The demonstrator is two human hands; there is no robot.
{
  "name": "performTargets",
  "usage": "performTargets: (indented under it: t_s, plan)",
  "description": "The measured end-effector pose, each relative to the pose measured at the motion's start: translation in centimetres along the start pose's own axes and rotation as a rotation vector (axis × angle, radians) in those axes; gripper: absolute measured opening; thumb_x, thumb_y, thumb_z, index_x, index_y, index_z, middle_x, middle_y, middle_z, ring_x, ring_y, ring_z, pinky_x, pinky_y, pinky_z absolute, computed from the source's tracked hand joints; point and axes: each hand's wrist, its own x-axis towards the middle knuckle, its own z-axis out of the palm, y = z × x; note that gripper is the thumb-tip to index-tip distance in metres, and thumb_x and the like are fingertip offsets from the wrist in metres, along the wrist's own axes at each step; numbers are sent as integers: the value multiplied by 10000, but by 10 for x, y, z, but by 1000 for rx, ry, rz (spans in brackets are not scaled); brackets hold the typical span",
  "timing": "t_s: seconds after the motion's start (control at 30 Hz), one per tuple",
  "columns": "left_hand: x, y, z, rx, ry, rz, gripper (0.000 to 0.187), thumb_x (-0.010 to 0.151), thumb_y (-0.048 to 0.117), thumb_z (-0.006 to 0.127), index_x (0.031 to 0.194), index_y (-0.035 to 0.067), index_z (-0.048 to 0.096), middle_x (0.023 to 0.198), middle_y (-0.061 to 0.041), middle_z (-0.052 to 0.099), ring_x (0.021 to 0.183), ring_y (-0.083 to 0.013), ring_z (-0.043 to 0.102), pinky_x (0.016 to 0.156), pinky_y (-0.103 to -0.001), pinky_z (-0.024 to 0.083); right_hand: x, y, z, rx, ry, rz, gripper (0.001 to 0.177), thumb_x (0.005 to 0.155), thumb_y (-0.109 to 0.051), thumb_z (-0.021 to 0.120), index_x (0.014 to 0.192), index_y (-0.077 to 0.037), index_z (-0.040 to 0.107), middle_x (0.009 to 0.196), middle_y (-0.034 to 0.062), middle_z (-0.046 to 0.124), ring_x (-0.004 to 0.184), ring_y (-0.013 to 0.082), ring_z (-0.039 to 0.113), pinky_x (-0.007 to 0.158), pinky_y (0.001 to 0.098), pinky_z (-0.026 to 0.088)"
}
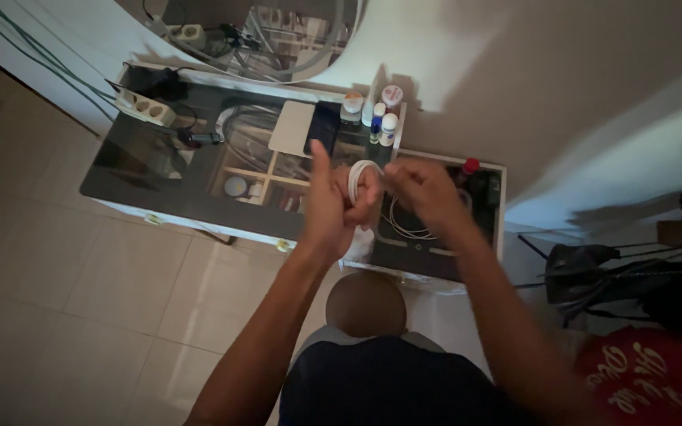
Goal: The person wipes a phone and a vanity table with a cloth, then untangles and coils a charging cable. They place the cable into a drawer and then mount the phone onto a stand on the table.
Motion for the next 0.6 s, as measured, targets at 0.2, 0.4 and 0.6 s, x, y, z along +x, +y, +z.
performTargets:
  t_s: [0.2,0.4,0.6]
  plan:
    - [1,-6,-7,-125,64,14,599,1135,431,375,637,109,461,510,30,317,438,-99,256,440,-286,199,-10,-1,21,13,-21,-192,193,1041,-160,615,1217,-82,626,843,-32,558,709,45,501,607,222,411]
    - [4,-3,-8,-178,35,20,576,1110,392,374,606,118,429,482,29,301,415,-121,239,415,-306,189,-13,0,26,65,-21,-280,130,1030,-55,630,1159,-42,629,1093,24,661,1056,104,653,907,263,533]
    - [5,-8,-14,-292,-99,-19,593,1131,403,370,603,134,409,477,37,278,415,-131,216,432,-316,184,-2,10,25,73,-38,-221,102,1030,-51,648,1124,-17,665,1068,61,703,998,125,663,882,283,536]
